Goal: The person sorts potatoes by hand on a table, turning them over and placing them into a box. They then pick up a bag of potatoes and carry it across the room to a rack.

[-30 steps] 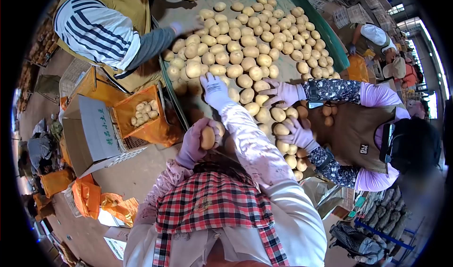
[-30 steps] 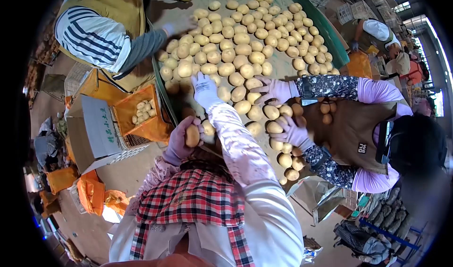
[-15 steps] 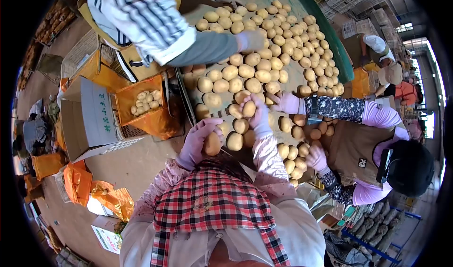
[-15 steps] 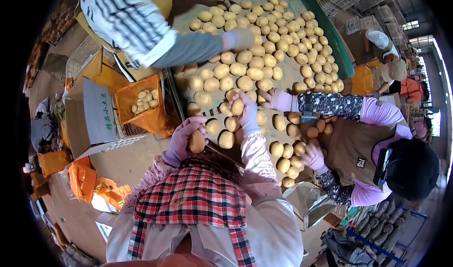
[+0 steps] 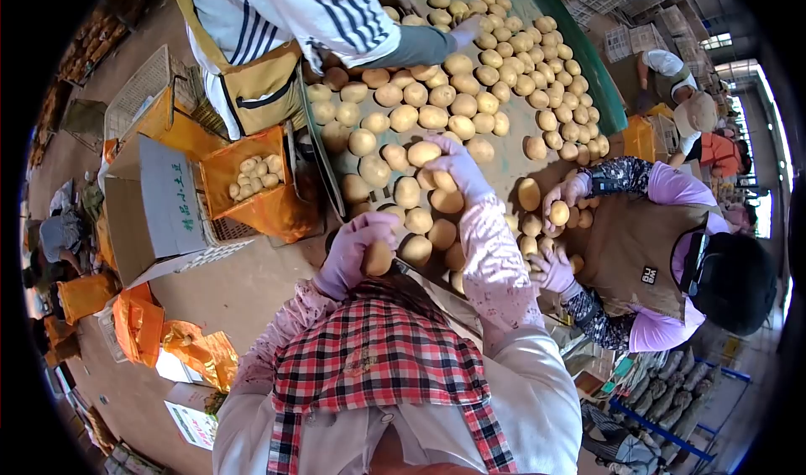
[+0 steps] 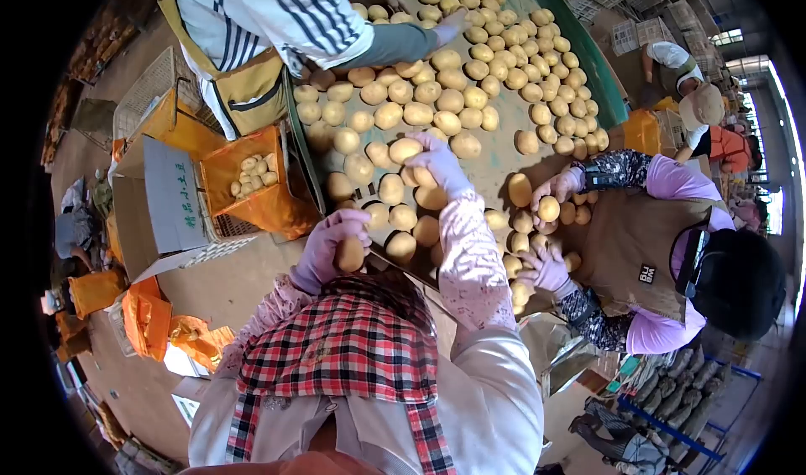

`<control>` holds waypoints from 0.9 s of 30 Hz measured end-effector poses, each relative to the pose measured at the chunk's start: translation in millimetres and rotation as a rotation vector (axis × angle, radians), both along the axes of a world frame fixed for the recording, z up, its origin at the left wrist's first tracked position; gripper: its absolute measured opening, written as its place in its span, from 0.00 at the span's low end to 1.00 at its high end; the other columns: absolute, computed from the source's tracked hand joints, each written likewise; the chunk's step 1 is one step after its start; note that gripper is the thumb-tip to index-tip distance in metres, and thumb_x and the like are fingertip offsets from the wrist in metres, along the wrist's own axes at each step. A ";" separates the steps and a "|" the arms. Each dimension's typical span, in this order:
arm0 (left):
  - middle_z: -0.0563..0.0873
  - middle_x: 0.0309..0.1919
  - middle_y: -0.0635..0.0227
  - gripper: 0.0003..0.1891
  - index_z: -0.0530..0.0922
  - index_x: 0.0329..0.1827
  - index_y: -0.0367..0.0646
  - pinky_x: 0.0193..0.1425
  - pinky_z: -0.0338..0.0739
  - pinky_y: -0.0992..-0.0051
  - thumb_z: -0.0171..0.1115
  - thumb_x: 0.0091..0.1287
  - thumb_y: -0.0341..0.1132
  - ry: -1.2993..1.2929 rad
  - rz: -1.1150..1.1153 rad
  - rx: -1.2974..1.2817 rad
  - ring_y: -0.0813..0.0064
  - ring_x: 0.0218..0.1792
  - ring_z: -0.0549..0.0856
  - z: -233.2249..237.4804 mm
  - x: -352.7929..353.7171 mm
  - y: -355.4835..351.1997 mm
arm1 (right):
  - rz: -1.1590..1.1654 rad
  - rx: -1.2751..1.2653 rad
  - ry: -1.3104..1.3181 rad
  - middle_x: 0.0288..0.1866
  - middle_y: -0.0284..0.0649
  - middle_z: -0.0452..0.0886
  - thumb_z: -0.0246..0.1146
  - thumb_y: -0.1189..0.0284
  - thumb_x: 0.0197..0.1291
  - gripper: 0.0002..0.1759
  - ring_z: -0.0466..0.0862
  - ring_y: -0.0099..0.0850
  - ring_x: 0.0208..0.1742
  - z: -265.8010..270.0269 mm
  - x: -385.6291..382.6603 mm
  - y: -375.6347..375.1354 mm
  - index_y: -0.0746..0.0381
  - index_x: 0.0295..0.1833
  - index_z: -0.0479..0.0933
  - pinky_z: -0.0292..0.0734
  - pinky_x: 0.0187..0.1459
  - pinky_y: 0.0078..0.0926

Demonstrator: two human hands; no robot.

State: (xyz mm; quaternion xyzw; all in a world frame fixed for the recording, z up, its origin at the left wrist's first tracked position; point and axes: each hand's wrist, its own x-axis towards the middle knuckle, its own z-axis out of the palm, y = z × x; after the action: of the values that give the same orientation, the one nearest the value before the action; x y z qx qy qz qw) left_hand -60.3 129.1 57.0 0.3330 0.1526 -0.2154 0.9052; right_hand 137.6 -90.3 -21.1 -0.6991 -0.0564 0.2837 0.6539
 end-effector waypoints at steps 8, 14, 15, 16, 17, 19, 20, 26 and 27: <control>0.84 0.46 0.62 0.21 0.70 0.65 0.40 0.41 0.81 0.75 0.54 0.74 0.42 -0.177 -0.179 0.238 0.73 0.38 0.85 3.2 33.7 -12.8 | -0.003 0.428 0.169 0.61 0.41 0.77 0.62 0.87 0.46 0.39 0.81 0.30 0.53 73.8 -97.3 -5.6 0.65 0.69 0.68 0.82 0.43 0.25; 0.81 0.53 0.61 0.29 0.64 0.72 0.35 0.45 0.78 0.76 0.52 0.67 0.34 -0.304 -0.097 0.107 0.76 0.40 0.82 28.6 36.7 -20.9 | -0.190 0.647 0.200 0.67 0.45 0.73 0.60 0.83 0.54 0.33 0.80 0.24 0.42 107.8 -125.0 -4.1 0.68 0.69 0.67 0.78 0.44 0.21; 0.80 0.54 0.61 0.29 0.64 0.72 0.35 0.49 0.78 0.75 0.53 0.67 0.34 -0.328 -0.086 0.134 0.75 0.44 0.82 25.6 35.1 -21.2 | -0.201 0.623 0.206 0.66 0.45 0.74 0.59 0.83 0.55 0.32 0.80 0.24 0.41 103.7 -128.5 -4.4 0.68 0.69 0.68 0.78 0.44 0.21; 0.80 0.55 0.61 0.30 0.64 0.72 0.34 0.53 0.77 0.74 0.53 0.66 0.35 -0.355 -0.071 0.161 0.74 0.48 0.81 19.2 35.3 -21.0 | -0.208 0.601 0.209 0.66 0.46 0.75 0.59 0.83 0.56 0.31 0.80 0.25 0.40 100.2 -130.7 -1.6 0.69 0.68 0.68 0.78 0.44 0.21; 0.79 0.56 0.61 0.30 0.63 0.72 0.34 0.56 0.77 0.72 0.54 0.66 0.35 -0.382 -0.053 0.190 0.73 0.52 0.81 14.0 35.5 -19.5 | -0.212 0.579 0.213 0.65 0.46 0.76 0.59 0.82 0.58 0.29 0.81 0.25 0.39 97.6 -133.0 2.2 0.70 0.68 0.68 0.78 0.43 0.21; 0.76 0.61 0.60 0.30 0.62 0.74 0.37 0.65 0.72 0.67 0.55 0.68 0.31 -0.338 -0.078 -0.015 0.67 0.60 0.77 23.0 32.3 -10.7 | -0.293 0.492 0.163 0.56 0.45 0.80 0.60 0.80 0.61 0.20 0.81 0.27 0.38 104.4 -136.3 17.7 0.72 0.60 0.75 0.80 0.42 0.24; 0.76 0.61 0.60 0.30 0.62 0.74 0.38 0.62 0.74 0.69 0.55 0.68 0.32 -0.275 -0.052 -0.131 0.68 0.58 0.78 29.7 25.7 -9.0 | -0.295 0.464 0.164 0.53 0.44 0.81 0.61 0.79 0.61 0.19 0.81 0.27 0.37 99.7 -135.0 23.7 0.73 0.58 0.76 0.80 0.41 0.25; 0.81 0.57 0.54 0.29 0.72 0.65 0.46 0.39 0.81 0.72 0.54 0.71 0.58 0.007 0.345 -0.723 0.73 0.40 0.83 -15.8 1.2 78.7 | -0.367 0.948 0.685 0.51 0.48 0.83 0.53 0.62 0.70 0.20 0.84 0.40 0.42 69.3 -118.8 55.8 0.66 0.55 0.77 0.82 0.43 0.42; 0.81 0.56 0.55 0.27 0.72 0.64 0.46 0.42 0.83 0.71 0.54 0.72 0.57 -0.139 0.462 -0.669 0.70 0.42 0.84 -29.1 -1.7 111.2 | -0.340 0.959 0.774 0.50 0.48 0.82 0.51 0.59 0.71 0.22 0.84 0.43 0.42 72.8 -116.5 61.7 0.65 0.58 0.76 0.81 0.45 0.45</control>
State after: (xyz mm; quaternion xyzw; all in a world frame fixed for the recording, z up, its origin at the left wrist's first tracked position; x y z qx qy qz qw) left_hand -62.0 240.3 27.8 -0.0089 0.0833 -0.0210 0.9963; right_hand 21.0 -28.7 51.7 -0.1747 0.1749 0.3512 0.9031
